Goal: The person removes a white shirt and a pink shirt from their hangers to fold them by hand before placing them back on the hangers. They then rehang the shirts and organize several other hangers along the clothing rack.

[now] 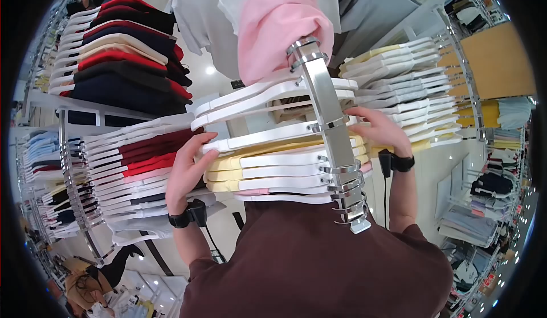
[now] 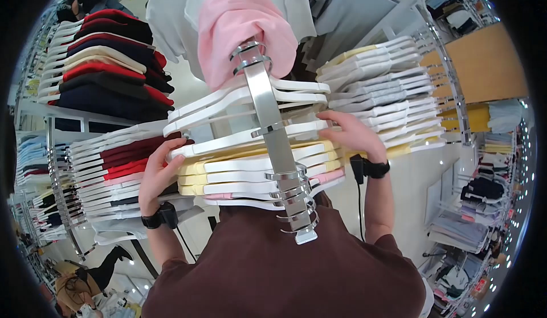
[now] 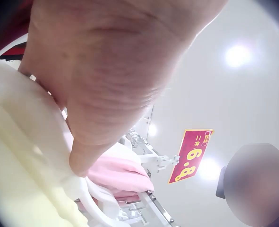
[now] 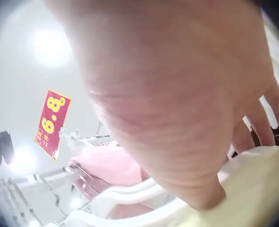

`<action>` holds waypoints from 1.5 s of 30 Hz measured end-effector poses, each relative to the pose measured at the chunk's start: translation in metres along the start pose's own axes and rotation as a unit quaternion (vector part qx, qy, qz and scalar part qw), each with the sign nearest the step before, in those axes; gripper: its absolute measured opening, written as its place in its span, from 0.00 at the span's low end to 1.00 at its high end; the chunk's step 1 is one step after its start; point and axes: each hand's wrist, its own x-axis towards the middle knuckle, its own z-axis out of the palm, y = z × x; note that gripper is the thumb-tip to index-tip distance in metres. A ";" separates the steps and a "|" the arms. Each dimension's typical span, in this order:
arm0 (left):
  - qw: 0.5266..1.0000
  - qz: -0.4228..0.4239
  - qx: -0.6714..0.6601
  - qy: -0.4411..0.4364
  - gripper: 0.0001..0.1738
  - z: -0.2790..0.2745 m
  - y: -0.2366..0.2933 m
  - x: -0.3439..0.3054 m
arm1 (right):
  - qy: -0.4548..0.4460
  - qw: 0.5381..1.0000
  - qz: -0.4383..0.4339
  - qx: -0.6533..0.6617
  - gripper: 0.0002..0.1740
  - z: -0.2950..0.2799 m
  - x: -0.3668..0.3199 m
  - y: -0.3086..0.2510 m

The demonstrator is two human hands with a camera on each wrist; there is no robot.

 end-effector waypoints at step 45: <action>0.993 0.066 0.002 0.098 0.21 0.056 0.013 -0.033 | 0.255 0.915 -0.259 -0.173 0.27 -0.135 0.132 -0.255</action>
